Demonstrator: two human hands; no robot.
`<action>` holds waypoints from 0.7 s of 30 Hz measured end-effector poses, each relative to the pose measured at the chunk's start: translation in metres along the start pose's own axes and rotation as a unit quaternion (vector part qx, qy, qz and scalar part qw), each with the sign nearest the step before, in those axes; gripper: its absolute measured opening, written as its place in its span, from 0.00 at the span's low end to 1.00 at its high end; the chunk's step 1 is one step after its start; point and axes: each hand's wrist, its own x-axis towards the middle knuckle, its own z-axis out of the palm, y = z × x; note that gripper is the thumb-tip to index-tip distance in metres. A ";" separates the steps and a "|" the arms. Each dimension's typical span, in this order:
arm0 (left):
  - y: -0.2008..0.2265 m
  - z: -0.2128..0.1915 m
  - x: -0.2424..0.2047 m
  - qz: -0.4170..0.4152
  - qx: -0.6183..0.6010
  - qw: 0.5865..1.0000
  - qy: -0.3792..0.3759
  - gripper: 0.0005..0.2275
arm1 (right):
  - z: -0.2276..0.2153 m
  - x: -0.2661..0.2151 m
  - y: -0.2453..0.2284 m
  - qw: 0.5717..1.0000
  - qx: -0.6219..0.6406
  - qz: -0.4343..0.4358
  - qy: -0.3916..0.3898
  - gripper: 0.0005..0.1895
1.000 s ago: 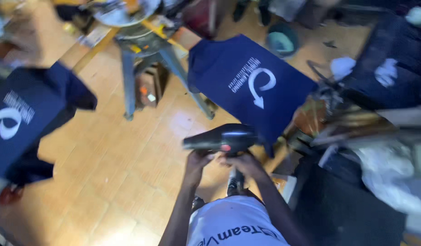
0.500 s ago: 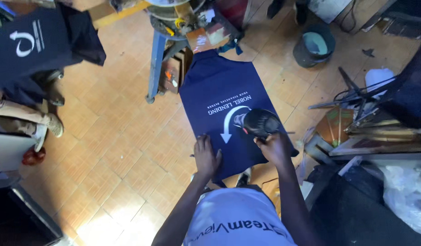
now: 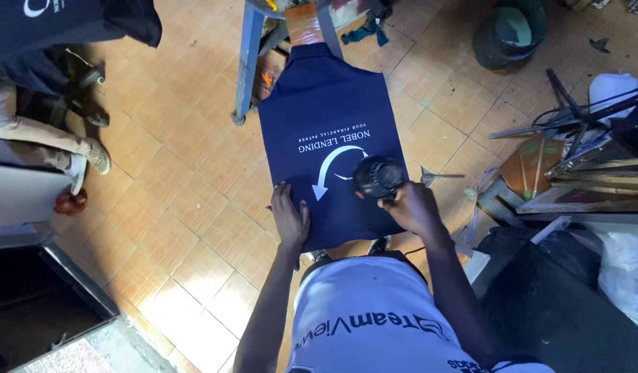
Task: The person uses a heat gun to apply heat to a printed logo on a dark blue t-shirt laid flat on a workbench. The person repeatedly moves the heat gun over the logo area while holding the fabric with the other hand.
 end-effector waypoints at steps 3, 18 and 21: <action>-0.004 0.002 -0.003 -0.004 0.010 1.000 0.005 0.24 | 0.004 0.004 0.022 0.999 0.001 0.033 0.020 0.19; 0.007 -0.009 0.000 -0.018 -0.043 0.999 0.026 0.20 | 0.011 0.070 -0.032 0.998 0.026 -0.026 0.051 0.14; 0.008 -0.014 0.002 -0.022 -0.066 0.997 0.044 0.19 | 0.006 0.050 -0.054 0.995 0.054 -0.088 0.003 0.14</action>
